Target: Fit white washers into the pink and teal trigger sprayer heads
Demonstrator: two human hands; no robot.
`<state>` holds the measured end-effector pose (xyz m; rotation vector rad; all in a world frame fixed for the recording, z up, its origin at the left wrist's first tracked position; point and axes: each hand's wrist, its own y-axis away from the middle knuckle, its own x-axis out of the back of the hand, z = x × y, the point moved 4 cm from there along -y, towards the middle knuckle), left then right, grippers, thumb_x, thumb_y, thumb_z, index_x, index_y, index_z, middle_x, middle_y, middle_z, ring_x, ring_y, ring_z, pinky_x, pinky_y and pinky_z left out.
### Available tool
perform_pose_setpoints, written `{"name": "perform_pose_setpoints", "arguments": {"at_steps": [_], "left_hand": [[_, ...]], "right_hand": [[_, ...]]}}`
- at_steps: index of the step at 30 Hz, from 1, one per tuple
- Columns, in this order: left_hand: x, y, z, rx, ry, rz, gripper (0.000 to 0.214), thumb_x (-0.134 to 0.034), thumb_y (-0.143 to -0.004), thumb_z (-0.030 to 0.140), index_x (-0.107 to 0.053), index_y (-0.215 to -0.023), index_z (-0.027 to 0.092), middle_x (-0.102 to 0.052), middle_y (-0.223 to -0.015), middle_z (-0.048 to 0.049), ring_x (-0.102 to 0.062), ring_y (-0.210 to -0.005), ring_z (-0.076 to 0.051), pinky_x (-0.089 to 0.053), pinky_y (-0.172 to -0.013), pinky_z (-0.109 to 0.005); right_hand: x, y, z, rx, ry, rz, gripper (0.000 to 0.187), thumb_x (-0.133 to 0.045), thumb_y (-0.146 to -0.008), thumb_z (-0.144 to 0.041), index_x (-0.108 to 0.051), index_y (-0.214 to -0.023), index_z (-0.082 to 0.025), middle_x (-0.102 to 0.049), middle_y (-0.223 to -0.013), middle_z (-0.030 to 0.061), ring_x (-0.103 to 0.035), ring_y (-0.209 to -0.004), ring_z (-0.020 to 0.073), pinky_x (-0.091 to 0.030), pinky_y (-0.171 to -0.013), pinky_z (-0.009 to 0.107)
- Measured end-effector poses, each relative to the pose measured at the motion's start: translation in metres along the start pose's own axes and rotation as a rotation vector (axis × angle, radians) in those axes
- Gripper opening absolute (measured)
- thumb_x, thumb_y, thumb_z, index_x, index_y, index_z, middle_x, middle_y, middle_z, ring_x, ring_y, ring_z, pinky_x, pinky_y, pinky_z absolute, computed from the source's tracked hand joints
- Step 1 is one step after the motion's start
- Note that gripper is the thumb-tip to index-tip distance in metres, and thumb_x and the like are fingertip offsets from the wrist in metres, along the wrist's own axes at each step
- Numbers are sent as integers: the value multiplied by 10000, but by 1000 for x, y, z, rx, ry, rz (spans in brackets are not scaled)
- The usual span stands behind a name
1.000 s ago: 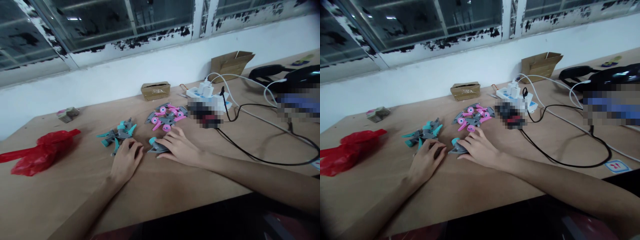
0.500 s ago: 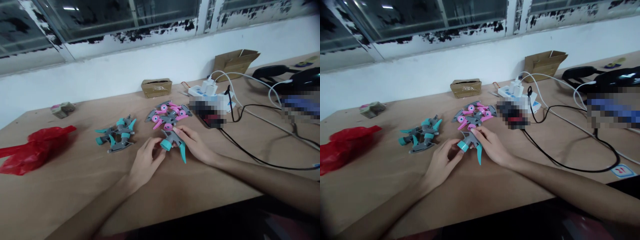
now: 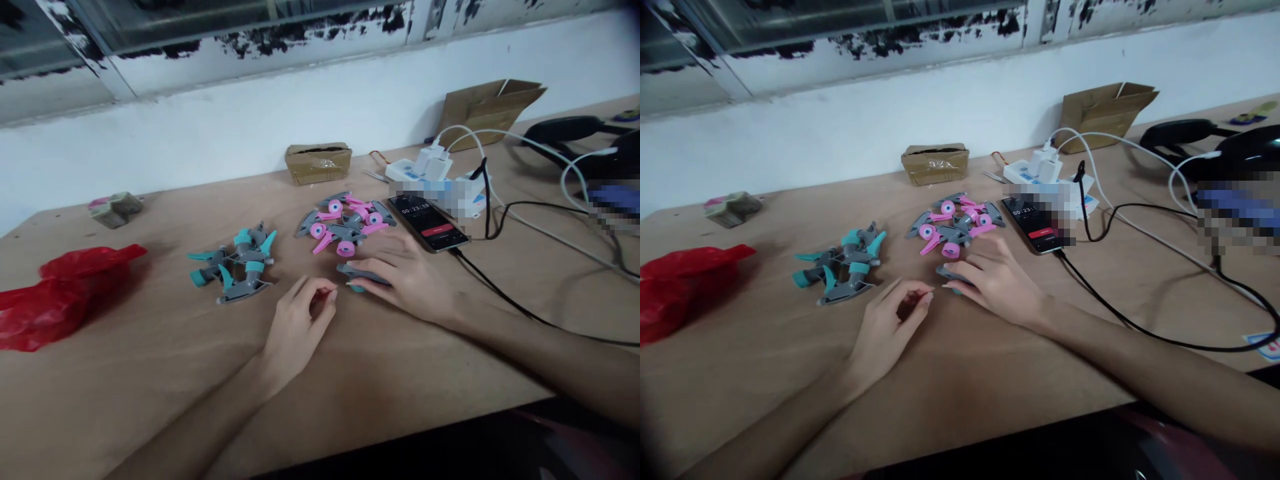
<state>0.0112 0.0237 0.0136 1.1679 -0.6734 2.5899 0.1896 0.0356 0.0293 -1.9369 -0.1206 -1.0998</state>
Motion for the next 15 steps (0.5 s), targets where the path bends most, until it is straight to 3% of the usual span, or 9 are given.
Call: {"name": "perform_pose_setpoints", "arguments": {"at_steps": [3, 8, 11, 15], "left_hand": [[0, 0, 0, 6, -1, 9, 79, -506, -863, 153, -561, -894, 201, -588, -836, 1, -557, -763, -137, -451, -705, -265], [1, 1, 1, -4, 4, 17, 88, -498, -860, 148, -564, -883, 201, -588, -836, -2, -566, -760, -142, -462, -703, -275], [1, 0, 0, -10, 2, 36, 91, -504, -852, 146, -570, -885, 200, -590, -837, -5, -571, -759, -144, -468, -695, -277], [2, 1, 0, -18, 8, 62, 90, -516, -842, 143, -558, -894, 202, -588, -839, -5, -570, -760, -141, -473, -683, -271]], "right_hand": [[-2, 2, -3, 61, 72, 39, 211, -588, -835, -312, -608, -1036, -251, -713, -939, 5, -637, -821, 172, -309, -991, 452], [-3, 3, -5, 33, 45, 19, 208, -568, -850, -317, -617, -1047, -273, -722, -864, -10, -642, -776, 165, -268, -1012, 478], [-1, 3, -3, -11, 38, 73, 214, -598, -828, -320, -626, -1037, -287, -720, -907, -8, -642, -799, 172, -248, -1025, 488], [-4, 2, -3, -46, -4, -28, 204, -567, -849, -332, -638, -1034, -283, -720, -880, -9, -646, -795, 170, -247, -1032, 493]]}}
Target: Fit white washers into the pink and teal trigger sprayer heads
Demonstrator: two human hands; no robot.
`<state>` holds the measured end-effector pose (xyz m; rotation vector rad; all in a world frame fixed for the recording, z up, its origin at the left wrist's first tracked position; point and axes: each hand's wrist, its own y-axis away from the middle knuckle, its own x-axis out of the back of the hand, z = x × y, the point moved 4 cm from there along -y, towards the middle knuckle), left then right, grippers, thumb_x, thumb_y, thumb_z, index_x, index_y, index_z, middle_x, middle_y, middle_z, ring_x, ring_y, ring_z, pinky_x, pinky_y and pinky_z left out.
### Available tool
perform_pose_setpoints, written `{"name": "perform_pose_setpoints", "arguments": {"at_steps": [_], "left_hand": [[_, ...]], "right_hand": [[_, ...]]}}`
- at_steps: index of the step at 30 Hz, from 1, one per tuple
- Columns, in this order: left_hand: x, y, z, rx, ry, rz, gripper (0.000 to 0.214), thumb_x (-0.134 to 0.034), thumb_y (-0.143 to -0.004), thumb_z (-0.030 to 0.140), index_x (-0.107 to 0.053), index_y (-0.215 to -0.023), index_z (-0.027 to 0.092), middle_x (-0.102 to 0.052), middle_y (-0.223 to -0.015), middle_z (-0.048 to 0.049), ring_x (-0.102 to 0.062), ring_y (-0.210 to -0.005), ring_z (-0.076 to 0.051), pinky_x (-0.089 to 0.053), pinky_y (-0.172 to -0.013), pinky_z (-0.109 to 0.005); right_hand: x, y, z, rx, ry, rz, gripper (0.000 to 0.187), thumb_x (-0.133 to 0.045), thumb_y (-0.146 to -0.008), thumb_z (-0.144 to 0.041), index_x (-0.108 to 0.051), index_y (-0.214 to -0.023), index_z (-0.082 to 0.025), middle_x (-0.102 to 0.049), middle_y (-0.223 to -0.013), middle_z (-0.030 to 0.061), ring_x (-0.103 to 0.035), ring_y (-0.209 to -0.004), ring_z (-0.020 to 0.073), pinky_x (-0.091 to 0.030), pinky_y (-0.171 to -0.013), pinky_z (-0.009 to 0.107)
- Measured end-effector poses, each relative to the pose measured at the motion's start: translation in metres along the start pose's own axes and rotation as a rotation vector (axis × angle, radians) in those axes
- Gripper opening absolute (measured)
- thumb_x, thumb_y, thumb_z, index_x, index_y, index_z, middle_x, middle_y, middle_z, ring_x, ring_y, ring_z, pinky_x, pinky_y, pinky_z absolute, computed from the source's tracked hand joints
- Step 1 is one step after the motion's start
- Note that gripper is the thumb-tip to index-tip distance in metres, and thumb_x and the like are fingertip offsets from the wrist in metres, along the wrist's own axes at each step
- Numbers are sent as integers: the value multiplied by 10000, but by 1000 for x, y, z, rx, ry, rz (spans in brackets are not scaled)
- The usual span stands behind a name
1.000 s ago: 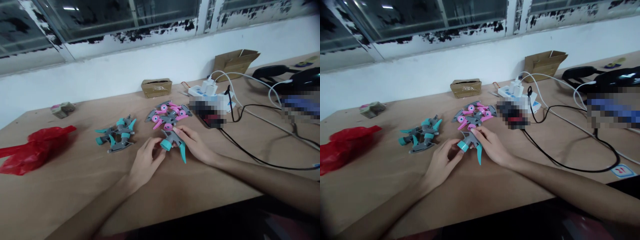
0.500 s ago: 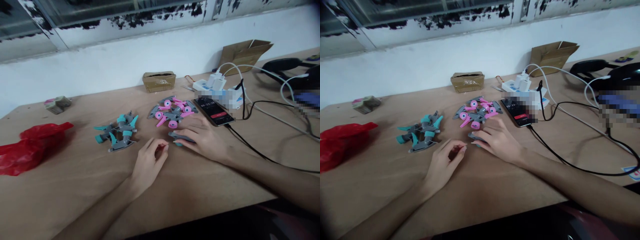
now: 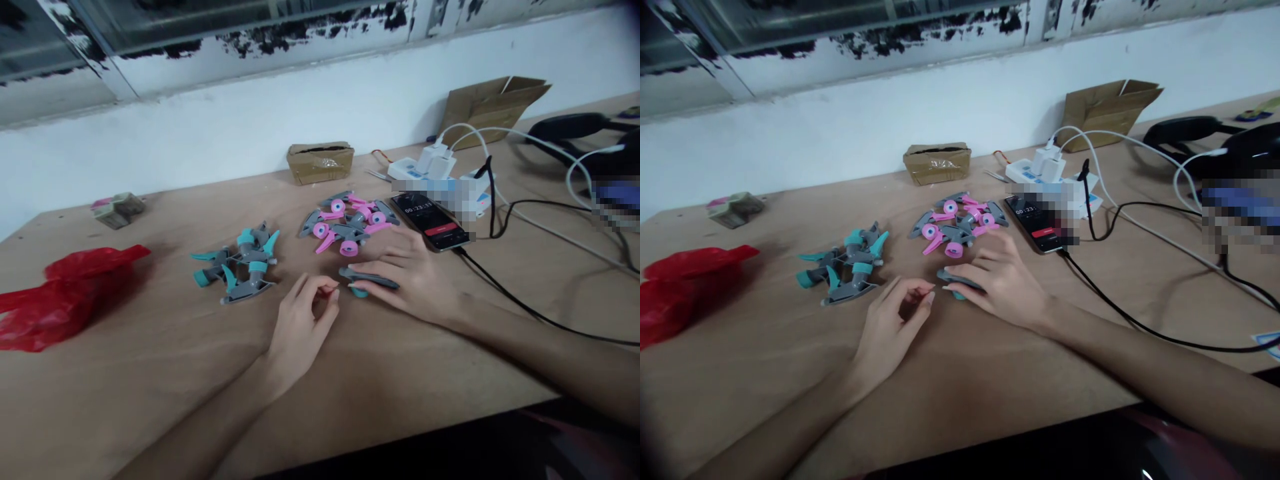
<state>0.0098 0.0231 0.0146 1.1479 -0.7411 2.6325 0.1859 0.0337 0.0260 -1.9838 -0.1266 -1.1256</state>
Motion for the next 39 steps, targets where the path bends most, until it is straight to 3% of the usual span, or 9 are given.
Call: {"name": "perform_pose_setpoints", "arguments": {"at_steps": [2, 4, 7, 10, 13, 17, 24, 31, 39], "left_hand": [[1, 1, 1, 2, 5, 18, 96, -523, -837, 136, -548, -901, 204, -582, -837, -2, -566, -762, -137, -470, -677, -264], [2, 2, 2, 1, 15, 41, 95, -530, -833, 132, -539, -898, 202, -576, -837, -1, -560, -767, -135, -463, -672, -260], [5, 3, 5, -13, 54, 80, 87, -532, -838, 134, -529, -898, 197, -566, -849, -3, -553, -774, -129, -456, -674, -255], [7, 5, 9, -54, 94, 118, 104, -533, -841, 134, -519, -923, 198, -557, -871, -10, -553, -799, -129, -460, -701, -263], [7, 7, 14, -132, 124, 115, 170, -562, -819, 139, -505, -967, 201, -540, -948, -29, -552, -814, -132, -473, -719, -277], [4, 9, 20, -207, 86, 82, 277, -623, -766, 177, -490, -1006, 213, -506, -982, -38, -549, -813, -143, -486, -689, -283], [4, 10, 20, -188, 33, 75, 309, -611, -777, 184, -497, -1062, 215, -470, -999, -40, -538, -815, -141, -492, -694, -280], [1, 14, 22, -130, 4, 66, 355, -558, -832, 184, -498, -1179, 223, -433, -1069, -56, -532, -826, -133, -490, -798, -318], [-2, 11, 8, 44, 163, 69, 324, -523, -872, 230, -523, -1196, 239, -428, -1168, -53, -473, -1095, -178, -477, -912, -320]], "right_hand": [[4, -2, 2, -132, -113, 34, 208, -592, -827, -351, -652, -1008, -269, -713, -903, 3, -640, -852, 186, -307, -1002, 471], [5, -2, 9, -368, -341, 50, 215, -604, -808, -385, -662, -963, -247, -701, -902, 13, -638, -845, 190, -424, -891, 416], [-9, 2, 15, -711, -840, -55, 252, -562, -816, -444, -651, -861, -212, -652, -747, 0, -619, -681, 151, -502, -666, 316], [-25, 6, 14, -880, -1235, -137, 271, -552, -822, -439, -621, -759, -185, -588, -654, -16, -572, -604, 115, -497, -602, 267], [-32, 8, 12, -914, -1377, -228, 263, -533, -847, -399, -625, -767, -167, -593, -665, -8, -558, -607, 101, -497, -621, 253], [-34, 10, 10, -881, -1467, -321, 278, -472, -893, -368, -653, -914, -158, -627, -729, 12, -566, -649, 96, -506, -683, 249], [-34, 11, 8, -989, -1605, -333, 321, -468, -901, -353, -587, -1170, -224, -671, -935, 38, -586, -931, 144, -476, -849, 277], [-38, 15, 12, -1009, -1650, -273, 224, -505, -887, -319, -654, -972, -176, -677, -942, 46, -613, -832, 123, -485, -843, 293], [-41, 16, 10, -943, -1680, -155, 98, -615, -819, -275, -641, -894, -218, -664, -887, -10, -628, -841, 121, -469, -844, 287]]}}
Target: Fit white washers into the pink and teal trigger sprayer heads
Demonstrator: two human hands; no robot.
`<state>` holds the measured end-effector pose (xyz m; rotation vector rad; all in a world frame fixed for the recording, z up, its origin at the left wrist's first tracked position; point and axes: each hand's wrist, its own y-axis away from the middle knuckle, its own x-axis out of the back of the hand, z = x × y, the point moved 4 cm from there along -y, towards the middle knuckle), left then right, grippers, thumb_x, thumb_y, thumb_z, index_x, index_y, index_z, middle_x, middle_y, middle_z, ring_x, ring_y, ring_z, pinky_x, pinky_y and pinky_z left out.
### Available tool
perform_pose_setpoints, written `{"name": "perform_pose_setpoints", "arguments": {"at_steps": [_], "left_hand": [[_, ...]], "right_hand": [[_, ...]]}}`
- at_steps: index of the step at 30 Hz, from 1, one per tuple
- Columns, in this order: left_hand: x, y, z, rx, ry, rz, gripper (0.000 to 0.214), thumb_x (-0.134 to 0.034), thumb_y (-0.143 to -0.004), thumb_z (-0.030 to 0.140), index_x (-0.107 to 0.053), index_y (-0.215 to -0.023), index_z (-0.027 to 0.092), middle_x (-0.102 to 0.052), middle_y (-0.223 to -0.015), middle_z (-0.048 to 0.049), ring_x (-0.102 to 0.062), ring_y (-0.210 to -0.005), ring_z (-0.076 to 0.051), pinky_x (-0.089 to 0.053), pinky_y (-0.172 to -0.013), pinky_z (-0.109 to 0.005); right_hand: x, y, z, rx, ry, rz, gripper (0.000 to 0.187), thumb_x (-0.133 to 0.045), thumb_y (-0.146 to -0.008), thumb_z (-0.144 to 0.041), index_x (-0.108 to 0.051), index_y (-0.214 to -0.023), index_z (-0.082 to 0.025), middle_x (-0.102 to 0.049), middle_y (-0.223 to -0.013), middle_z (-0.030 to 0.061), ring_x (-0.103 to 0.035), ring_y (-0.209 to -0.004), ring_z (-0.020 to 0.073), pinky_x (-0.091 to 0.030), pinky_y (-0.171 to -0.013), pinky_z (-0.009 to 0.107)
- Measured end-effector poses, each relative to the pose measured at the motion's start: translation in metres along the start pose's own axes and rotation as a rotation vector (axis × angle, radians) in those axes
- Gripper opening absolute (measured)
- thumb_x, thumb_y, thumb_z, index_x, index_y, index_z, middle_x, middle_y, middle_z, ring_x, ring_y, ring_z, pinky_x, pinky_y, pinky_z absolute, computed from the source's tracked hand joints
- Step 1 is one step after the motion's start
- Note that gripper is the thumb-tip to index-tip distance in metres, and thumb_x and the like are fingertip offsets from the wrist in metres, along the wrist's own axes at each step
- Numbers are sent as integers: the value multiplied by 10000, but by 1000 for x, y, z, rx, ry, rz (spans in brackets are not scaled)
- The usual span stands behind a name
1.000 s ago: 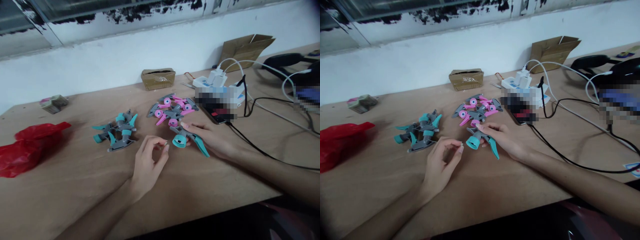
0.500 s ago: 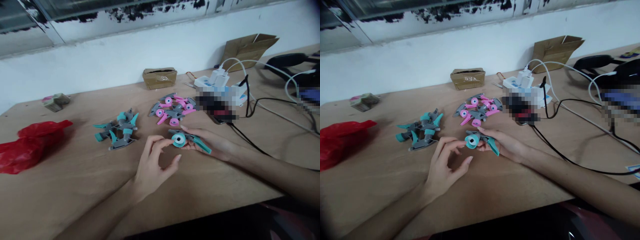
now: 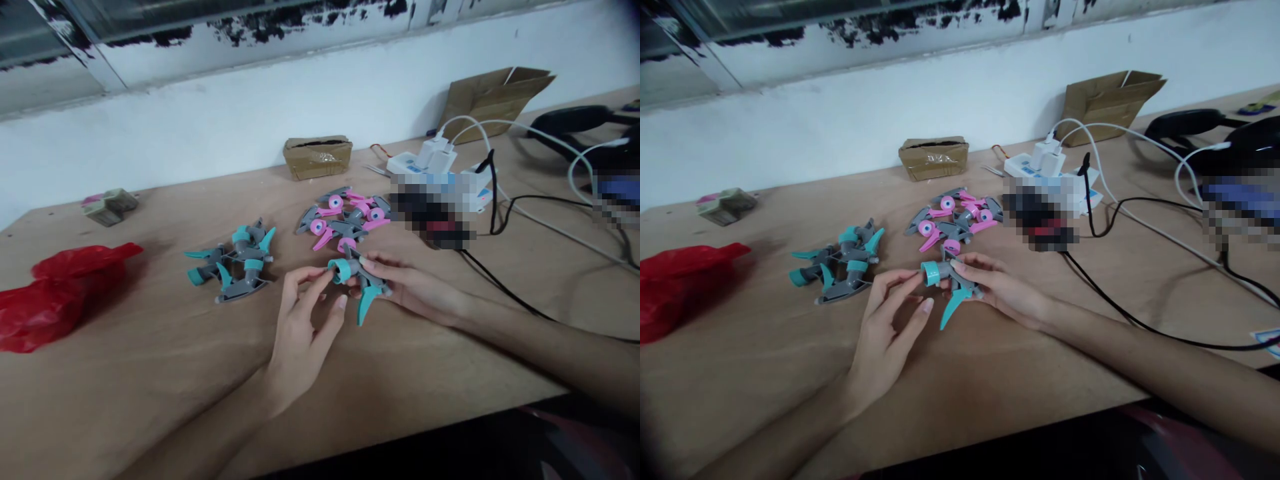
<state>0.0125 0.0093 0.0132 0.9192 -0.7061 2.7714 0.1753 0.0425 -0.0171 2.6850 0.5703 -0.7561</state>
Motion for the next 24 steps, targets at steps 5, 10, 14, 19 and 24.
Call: {"name": "perform_pose_setpoints", "arguments": {"at_steps": [5, 10, 14, 19, 24], "left_hand": [[-2, 0, -4, 84, 190, 6, 321, -528, -872, 252, -537, -1193, 261, -418, -1227, -38, -527, -1066, -169, -484, -916, -313], [-6, 1, -3, 164, 377, -20, 325, -537, -872, 248, -531, -1195, 272, -466, -1200, -25, -512, -1096, -156, -492, -890, -259], [-7, 2, -3, 248, 498, -28, 310, -551, -866, 245, -526, -1173, 284, -520, -1163, -17, -524, -1077, -152, -503, -839, -227], [-8, 2, -3, 321, 626, -33, 233, -547, -870, 237, -541, -1101, 264, -544, -1097, -18, -548, -1039, -152, -513, -756, -192], [-9, 1, -5, 346, 716, -49, 190, -539, -875, 217, -543, -1057, 273, -568, -1049, 15, -604, -921, -112, -514, -751, -178]], "right_hand": [[-2, -1, 3, 0, 73, -72, 178, -623, -816, -283, -645, -991, -256, -660, -914, -17, -601, -860, 93, -446, -830, 235], [1, -3, 4, -22, 90, -78, 189, -623, -816, -293, -655, -998, -253, -651, -892, -18, -588, -833, 74, -453, -779, 201], [2, -3, 4, -43, 112, -81, 205, -638, -803, -306, -655, -999, -250, -638, -886, -17, -575, -854, 80, -447, -783, 204], [3, -2, 4, -71, 115, -98, 216, -648, -793, -298, -655, -1001, -240, -629, -854, -15, -572, -804, 83, -449, -725, 203], [4, -3, 5, -42, 114, -130, 222, -618, -819, -275, -633, -1038, -247, -639, -891, -7, -585, -843, 91, -454, -784, 234]]}}
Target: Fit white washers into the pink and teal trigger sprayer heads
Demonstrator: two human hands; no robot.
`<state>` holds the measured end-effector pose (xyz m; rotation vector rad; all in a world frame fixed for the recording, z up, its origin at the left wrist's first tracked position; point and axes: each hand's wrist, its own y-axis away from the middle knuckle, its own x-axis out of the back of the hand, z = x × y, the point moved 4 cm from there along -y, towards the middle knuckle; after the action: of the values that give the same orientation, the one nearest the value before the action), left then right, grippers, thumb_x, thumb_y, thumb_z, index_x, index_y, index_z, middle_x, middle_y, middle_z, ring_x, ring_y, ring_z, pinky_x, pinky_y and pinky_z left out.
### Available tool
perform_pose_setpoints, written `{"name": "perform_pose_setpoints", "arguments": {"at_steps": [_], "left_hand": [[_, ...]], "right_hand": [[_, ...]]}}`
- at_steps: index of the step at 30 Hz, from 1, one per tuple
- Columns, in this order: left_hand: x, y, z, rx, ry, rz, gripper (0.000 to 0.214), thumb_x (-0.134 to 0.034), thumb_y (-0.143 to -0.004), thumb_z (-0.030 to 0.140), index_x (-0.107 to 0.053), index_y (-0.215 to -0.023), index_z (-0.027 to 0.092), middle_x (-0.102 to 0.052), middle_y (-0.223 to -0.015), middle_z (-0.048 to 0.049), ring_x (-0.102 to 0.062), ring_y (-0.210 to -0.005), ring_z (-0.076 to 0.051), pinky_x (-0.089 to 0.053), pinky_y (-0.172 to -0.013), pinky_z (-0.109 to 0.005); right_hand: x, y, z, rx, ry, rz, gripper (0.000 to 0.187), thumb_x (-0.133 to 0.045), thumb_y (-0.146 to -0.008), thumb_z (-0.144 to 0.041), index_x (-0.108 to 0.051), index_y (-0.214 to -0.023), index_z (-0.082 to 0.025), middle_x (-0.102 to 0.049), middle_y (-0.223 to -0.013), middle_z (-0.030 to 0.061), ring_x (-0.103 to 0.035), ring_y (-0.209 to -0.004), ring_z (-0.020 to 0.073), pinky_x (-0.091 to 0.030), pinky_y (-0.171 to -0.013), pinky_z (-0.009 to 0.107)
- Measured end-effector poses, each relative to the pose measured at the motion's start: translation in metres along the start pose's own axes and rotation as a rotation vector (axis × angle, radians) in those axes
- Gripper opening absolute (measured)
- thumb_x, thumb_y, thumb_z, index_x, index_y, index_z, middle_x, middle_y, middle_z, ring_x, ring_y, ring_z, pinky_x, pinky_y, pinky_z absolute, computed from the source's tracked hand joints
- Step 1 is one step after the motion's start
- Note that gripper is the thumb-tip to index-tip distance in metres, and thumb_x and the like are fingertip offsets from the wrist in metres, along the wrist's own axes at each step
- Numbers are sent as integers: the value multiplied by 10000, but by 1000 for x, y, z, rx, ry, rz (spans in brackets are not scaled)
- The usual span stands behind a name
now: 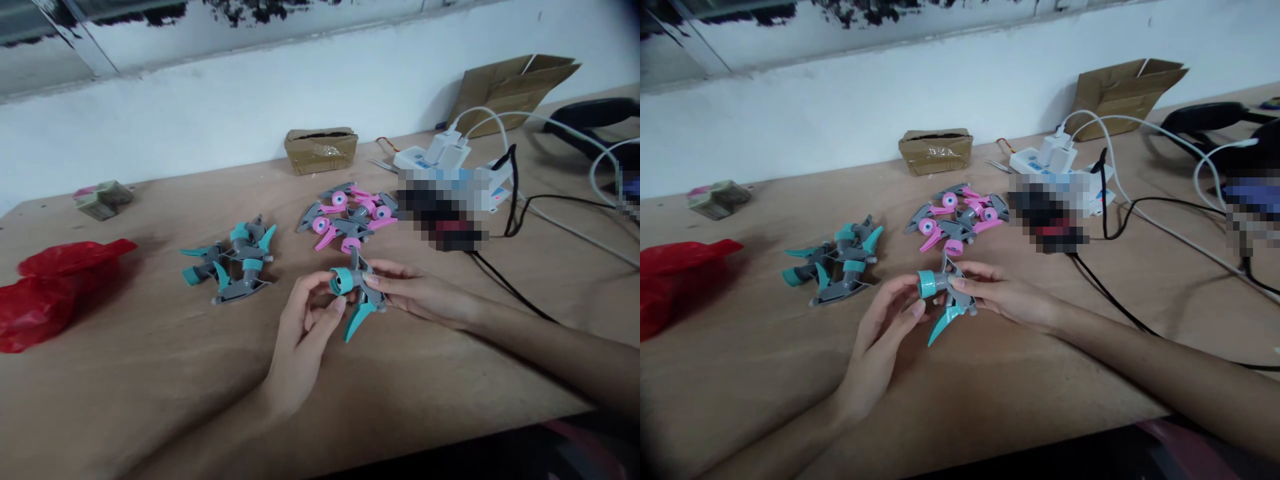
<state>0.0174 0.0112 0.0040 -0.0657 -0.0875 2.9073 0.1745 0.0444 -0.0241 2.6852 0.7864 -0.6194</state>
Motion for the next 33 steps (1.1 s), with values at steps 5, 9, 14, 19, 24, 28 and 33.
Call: {"name": "perform_pose_setpoints", "arguments": {"at_steps": [5, 9, 14, 19, 24, 28, 33], "left_hand": [[3, -1, -1, 12, 33, 44, 145, -540, -872, 235, -555, -1014, 261, -587, -996, 17, -603, -910, -118, -519, -740, -185], [3, -2, -2, 53, 41, 61, 117, -504, -886, 269, -553, -990, 248, -590, -975, 0, -590, -938, -154, -536, -709, -222], [5, -4, -2, 34, 0, 83, 139, -525, -875, 262, -576, -1004, 247, -608, -999, 3, -610, -912, -145, -543, -721, -222], [7, -2, -3, 28, -122, 123, 217, -505, -888, 291, -615, -1066, 235, -590, -1107, -26, -600, -983, -181, -540, -830, -299], [6, 0, -3, 25, -120, 99, 234, -497, -894, 280, -631, -1083, 247, -578, -1163, -21, -567, -1070, -199, -503, -909, -329], [6, -2, -7, 87, -21, 105, 239, -508, -888, 284, -633, -1082, 224, -612, -1135, -36, -578, -1059, -207, -501, -904, -339], [9, -3, -13, 155, 27, 119, 229, -502, -887, 288, -642, -1053, 214, -636, -1081, -33, -598, -979, -190, -527, -826, -302]], "right_hand": [[2, 0, 2, -1, 6, 27, 253, -647, -789, -276, -618, -1039, -253, -634, -912, -15, -585, -844, 94, -461, -786, 247], [1, 0, 0, 7, 21, 7, 210, -627, -804, -293, -619, -1011, -257, -637, -905, -19, -592, -860, 92, -453, -812, 248], [2, -1, 1, 11, 35, 13, 272, -613, -813, -305, -601, -1082, -268, -641, -941, -2, -598, -884, 109, -458, -845, 293], [2, 2, -3, 73, 160, 90, 322, -609, -813, -339, -572, -1130, -296, -642, -980, -9, -589, -925, 122, -428, -902, 330], [-1, 5, -8, 161, 411, 170, 348, -589, -822, -368, -553, -1157, -280, -655, -900, -11, -580, -884, 135, -439, -835, 300], [-3, 6, -9, 167, 455, 166, 340, -589, -817, -378, -565, -1140, -274, -657, -885, -7, -583, -890, 152, -453, -801, 295], [-6, 8, -9, 143, 518, 157, 350, -584, -818, -383, -559, -1148, -271, -651, -893, -7, -593, -888, 160, -462, -801, 299]]}}
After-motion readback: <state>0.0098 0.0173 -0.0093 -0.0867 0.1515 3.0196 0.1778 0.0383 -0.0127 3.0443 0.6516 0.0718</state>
